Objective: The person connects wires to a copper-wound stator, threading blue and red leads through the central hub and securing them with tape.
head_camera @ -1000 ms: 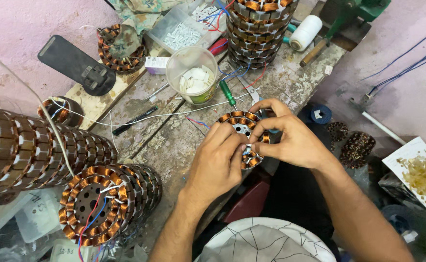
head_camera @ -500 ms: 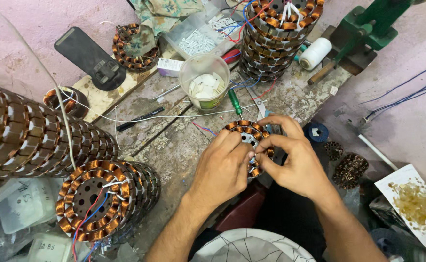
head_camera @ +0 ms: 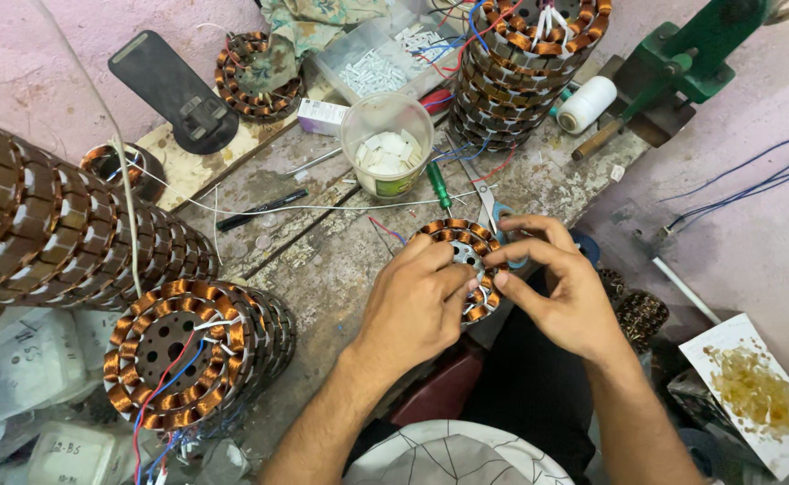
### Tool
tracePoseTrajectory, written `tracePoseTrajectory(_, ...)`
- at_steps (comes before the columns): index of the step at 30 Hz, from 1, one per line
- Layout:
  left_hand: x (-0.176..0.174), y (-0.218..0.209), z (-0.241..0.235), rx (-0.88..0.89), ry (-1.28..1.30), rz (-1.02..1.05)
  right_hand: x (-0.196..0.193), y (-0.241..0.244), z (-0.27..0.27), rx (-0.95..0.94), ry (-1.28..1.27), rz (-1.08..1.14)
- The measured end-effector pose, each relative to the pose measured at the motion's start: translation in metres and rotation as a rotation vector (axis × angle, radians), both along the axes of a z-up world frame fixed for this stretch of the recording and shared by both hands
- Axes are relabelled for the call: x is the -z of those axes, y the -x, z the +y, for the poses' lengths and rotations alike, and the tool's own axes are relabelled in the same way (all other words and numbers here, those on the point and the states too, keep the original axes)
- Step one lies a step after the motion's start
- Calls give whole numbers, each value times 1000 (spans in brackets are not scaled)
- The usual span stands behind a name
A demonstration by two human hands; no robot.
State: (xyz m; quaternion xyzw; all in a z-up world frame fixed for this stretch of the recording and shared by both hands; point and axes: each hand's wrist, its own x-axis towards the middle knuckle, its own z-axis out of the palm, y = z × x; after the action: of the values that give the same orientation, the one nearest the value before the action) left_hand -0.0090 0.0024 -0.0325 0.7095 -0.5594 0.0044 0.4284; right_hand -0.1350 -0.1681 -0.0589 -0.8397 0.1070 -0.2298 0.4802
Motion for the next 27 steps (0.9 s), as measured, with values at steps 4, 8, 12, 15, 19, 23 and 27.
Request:
tracePoseTrajectory(4,-2,0,0,-13,-17,17,4,2,2,-20,-36,-8)
tracePoseTrajectory(8,-5,-1,1,-22,8,85,-3,0,3,-2,4,0)
tracePoseTrajectory(12,-5,-1,1,-31,-34,83,-12,-1,7,32,51,-1)
tracePoseTrajectory(15,-9,-2,4,-20,22,110,-20,3,18,47,142,9)
tracePoseTrajectory(19,-19,-8,13,39,88,105,-27,4,31,46,385,38)
tracePoseTrajectory(23,-20,-9,16,48,-69,38,-25,3,34,48,414,35)
tracePoseTrajectory(27,-17,-8,14,-15,-127,-18,-22,-4,34,44,409,31)
